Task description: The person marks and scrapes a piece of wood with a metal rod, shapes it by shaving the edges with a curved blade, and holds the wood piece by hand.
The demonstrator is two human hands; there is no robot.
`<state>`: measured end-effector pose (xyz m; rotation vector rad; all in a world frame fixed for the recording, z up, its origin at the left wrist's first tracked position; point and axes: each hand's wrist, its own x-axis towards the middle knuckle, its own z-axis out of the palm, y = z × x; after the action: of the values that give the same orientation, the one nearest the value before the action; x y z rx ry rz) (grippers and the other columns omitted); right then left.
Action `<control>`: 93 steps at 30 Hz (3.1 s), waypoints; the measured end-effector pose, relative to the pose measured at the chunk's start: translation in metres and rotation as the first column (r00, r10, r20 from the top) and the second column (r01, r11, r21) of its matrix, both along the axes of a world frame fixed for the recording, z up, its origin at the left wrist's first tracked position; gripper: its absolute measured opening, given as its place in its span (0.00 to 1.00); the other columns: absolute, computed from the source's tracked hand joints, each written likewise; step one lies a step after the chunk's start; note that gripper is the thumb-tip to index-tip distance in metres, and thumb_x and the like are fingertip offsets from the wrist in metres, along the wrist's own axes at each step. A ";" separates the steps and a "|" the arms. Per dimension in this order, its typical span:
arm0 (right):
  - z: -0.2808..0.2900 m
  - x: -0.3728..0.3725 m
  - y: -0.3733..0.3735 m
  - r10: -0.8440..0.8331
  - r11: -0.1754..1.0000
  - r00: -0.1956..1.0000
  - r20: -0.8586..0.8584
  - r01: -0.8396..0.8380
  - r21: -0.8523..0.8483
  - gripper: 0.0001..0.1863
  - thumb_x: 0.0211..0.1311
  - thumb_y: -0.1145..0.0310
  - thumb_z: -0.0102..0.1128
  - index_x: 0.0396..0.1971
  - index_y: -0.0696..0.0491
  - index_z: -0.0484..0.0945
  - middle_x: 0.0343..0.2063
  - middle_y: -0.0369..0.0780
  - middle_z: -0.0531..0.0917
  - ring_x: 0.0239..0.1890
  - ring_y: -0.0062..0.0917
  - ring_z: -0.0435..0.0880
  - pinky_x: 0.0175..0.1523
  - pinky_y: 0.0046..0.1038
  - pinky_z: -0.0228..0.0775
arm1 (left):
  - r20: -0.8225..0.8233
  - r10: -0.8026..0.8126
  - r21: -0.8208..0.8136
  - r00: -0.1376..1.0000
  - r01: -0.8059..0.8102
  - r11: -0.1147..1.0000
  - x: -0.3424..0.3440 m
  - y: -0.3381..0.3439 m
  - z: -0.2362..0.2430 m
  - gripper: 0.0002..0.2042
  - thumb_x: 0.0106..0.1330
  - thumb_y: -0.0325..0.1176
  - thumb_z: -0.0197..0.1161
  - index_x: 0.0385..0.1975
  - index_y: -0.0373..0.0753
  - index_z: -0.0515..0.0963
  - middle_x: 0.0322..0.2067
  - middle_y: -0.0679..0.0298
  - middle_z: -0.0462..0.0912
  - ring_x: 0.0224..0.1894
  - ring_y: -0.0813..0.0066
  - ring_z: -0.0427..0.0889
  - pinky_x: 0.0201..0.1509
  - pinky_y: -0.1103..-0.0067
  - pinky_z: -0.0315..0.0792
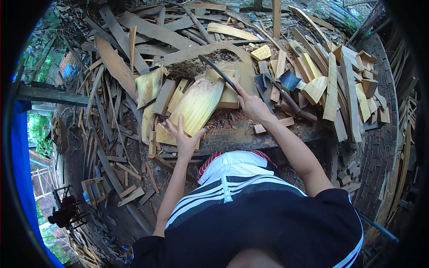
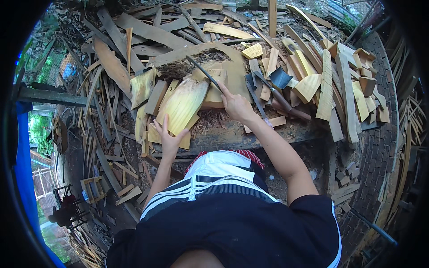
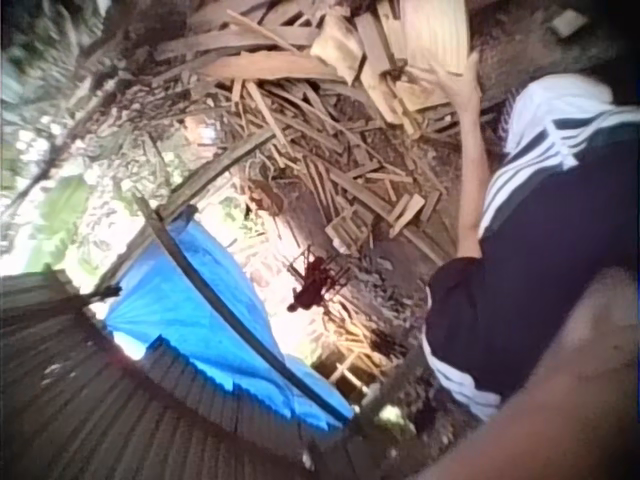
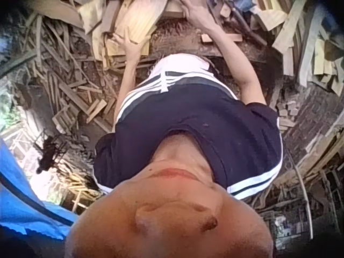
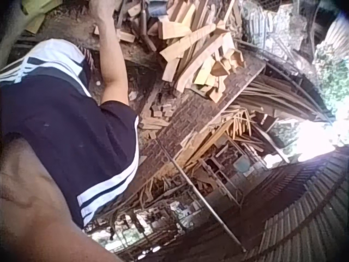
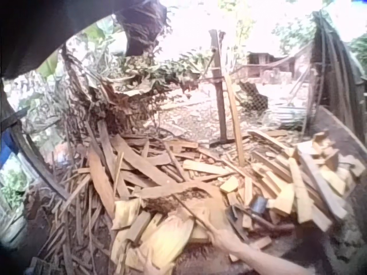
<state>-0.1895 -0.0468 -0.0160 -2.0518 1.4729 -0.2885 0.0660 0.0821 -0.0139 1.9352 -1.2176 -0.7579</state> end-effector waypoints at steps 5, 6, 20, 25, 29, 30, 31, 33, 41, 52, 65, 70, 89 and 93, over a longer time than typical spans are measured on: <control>0.000 -0.002 -0.003 0.011 1.000 0.999 0.037 -0.011 -0.002 0.31 0.73 0.60 0.41 0.72 0.38 0.46 0.25 0.61 0.80 0.31 0.58 0.80 0.39 0.54 0.70 | 0.539 -0.202 -0.139 0.818 0.322 0.936 0.003 0.006 -0.003 0.42 0.52 0.31 0.72 0.68 0.38 0.59 0.71 0.43 0.43 0.73 0.42 0.46 0.71 0.61 0.54; 0.000 -0.002 -0.004 0.017 1.000 0.998 0.059 -0.016 -0.008 0.31 0.72 0.60 0.42 0.72 0.38 0.46 0.24 0.61 0.80 0.31 0.59 0.80 0.39 0.54 0.70 | 0.542 -0.204 -0.138 0.816 0.326 0.935 0.014 0.004 -0.013 0.42 0.52 0.31 0.72 0.68 0.38 0.59 0.71 0.43 0.43 0.73 0.42 0.46 0.71 0.61 0.54; 0.039 -0.019 -0.008 -0.122 0.951 0.911 0.394 -0.007 0.311 0.28 0.73 0.57 0.41 0.70 0.45 0.55 0.59 0.55 0.71 0.62 0.49 0.70 0.65 0.38 0.60 | 0.702 -0.372 -0.339 0.608 0.744 0.575 0.013 -0.059 0.084 0.24 0.48 0.24 0.65 0.51 0.44 0.81 0.52 0.62 0.82 0.59 0.63 0.77 0.64 0.60 0.67; 0.017 -0.024 -0.001 -0.036 0.999 0.947 0.319 0.035 0.009 0.29 0.74 0.57 0.41 0.72 0.38 0.51 0.45 0.57 0.80 0.46 0.47 0.82 0.52 0.40 0.72 | 0.220 -0.426 -0.429 0.877 0.480 0.765 -0.003 -0.069 0.108 0.18 0.59 0.29 0.70 0.50 0.35 0.80 0.41 0.53 0.86 0.40 0.71 0.87 0.42 0.80 0.78; 0.034 -0.030 -0.006 -0.098 0.979 0.975 0.202 0.058 0.195 0.29 0.74 0.56 0.42 0.72 0.37 0.50 0.54 0.60 0.75 0.54 0.55 0.75 0.58 0.44 0.68 | 0.180 -0.491 -0.264 0.852 0.523 0.810 -0.007 -0.094 0.123 0.18 0.58 0.28 0.70 0.49 0.33 0.80 0.39 0.57 0.87 0.38 0.79 0.84 0.42 0.81 0.76; 0.034 -0.031 -0.008 -0.072 0.995 0.959 0.275 0.049 0.089 0.29 0.73 0.56 0.43 0.71 0.37 0.52 0.44 0.58 0.78 0.46 0.55 0.78 0.53 0.46 0.69 | 0.099 -0.516 -0.218 0.851 0.524 0.823 -0.006 -0.099 0.126 0.18 0.58 0.28 0.70 0.49 0.32 0.80 0.38 0.59 0.87 0.37 0.82 0.83 0.42 0.82 0.75; 0.036 -0.032 -0.011 -0.039 0.999 0.937 0.346 0.049 -0.020 0.29 0.72 0.56 0.44 0.71 0.37 0.53 0.33 0.56 0.82 0.39 0.55 0.81 0.47 0.48 0.70 | -0.001 -0.525 -0.180 0.851 0.516 0.837 -0.003 -0.104 0.129 0.16 0.58 0.28 0.69 0.46 0.31 0.81 0.35 0.64 0.87 0.36 0.85 0.79 0.41 0.83 0.74; 0.083 -0.020 -0.010 -0.036 0.995 0.913 0.407 0.072 -0.073 0.29 0.72 0.57 0.45 0.71 0.37 0.53 0.33 0.56 0.82 0.37 0.53 0.81 0.45 0.47 0.71 | -0.004 -0.502 -0.151 0.865 0.495 0.855 0.012 -0.107 0.128 0.15 0.59 0.28 0.69 0.45 0.30 0.81 0.34 0.65 0.86 0.36 0.85 0.79 0.41 0.84 0.74; 0.054 -0.011 -0.002 -0.081 0.949 0.954 0.290 0.163 -0.270 0.32 0.67 0.62 0.49 0.71 0.36 0.53 0.19 0.52 0.79 0.24 0.50 0.81 0.30 0.46 0.75 | -0.051 -0.459 -0.139 0.887 0.449 0.883 0.020 -0.110 0.123 0.12 0.59 0.29 0.70 0.40 0.29 0.82 0.33 0.63 0.86 0.33 0.83 0.81 0.39 0.83 0.74; -0.005 -0.031 -0.008 -0.111 0.990 0.926 0.360 0.071 0.122 0.29 0.69 0.58 0.46 0.69 0.35 0.57 0.33 0.62 0.80 0.39 0.57 0.80 0.47 0.51 0.69 | -0.274 -0.209 -0.359 0.939 0.102 0.928 0.023 -0.091 0.092 0.14 0.58 0.30 0.72 0.40 0.28 0.81 0.34 0.60 0.85 0.34 0.77 0.82 0.40 0.81 0.76; 0.083 -0.009 -0.015 -0.023 0.985 0.877 0.480 0.103 -0.141 0.28 0.71 0.63 0.46 0.70 0.39 0.58 0.37 0.58 0.82 0.35 0.48 0.85 0.42 0.43 0.75 | -0.126 -0.230 -0.239 0.965 0.195 0.951 0.013 -0.078 0.103 0.12 0.61 0.29 0.69 0.40 0.27 0.80 0.33 0.61 0.85 0.33 0.81 0.81 0.38 0.82 0.74; 0.016 -0.015 0.003 -0.077 0.981 0.966 0.247 0.030 0.190 0.27 0.71 0.61 0.44 0.69 0.43 0.58 0.49 0.57 0.78 0.46 0.53 0.80 0.52 0.46 0.69 | -0.175 -0.277 -0.192 0.945 0.243 0.951 0.012 -0.088 0.121 0.14 0.62 0.29 0.68 0.42 0.28 0.78 0.35 0.59 0.85 0.35 0.78 0.82 0.41 0.81 0.75; 0.014 -0.033 0.012 -0.105 0.994 0.924 0.368 0.088 0.062 0.47 0.50 0.55 0.72 0.69 0.48 0.57 0.22 0.48 0.79 0.29 0.43 0.84 0.36 0.38 0.72 | -0.114 -0.077 -0.376 0.990 0.028 0.926 -0.001 -0.047 0.075 0.16 0.62 0.32 0.69 0.44 0.27 0.77 0.36 0.58 0.84 0.37 0.76 0.82 0.42 0.79 0.74; -0.033 -0.032 0.041 -0.167 0.986 0.959 0.228 0.155 0.069 0.51 0.48 0.57 0.74 0.70 0.49 0.54 0.23 0.48 0.81 0.29 0.43 0.84 0.36 0.38 0.73 | -0.079 -0.042 -0.397 0.996 0.007 0.918 0.000 -0.041 0.065 0.16 0.62 0.31 0.69 0.44 0.27 0.77 0.37 0.58 0.84 0.37 0.76 0.81 0.44 0.79 0.74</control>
<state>-0.2214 -0.0060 -0.0486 -1.7921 1.4852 -0.5333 0.0660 0.0411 0.0511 1.5416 -1.2360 -0.5485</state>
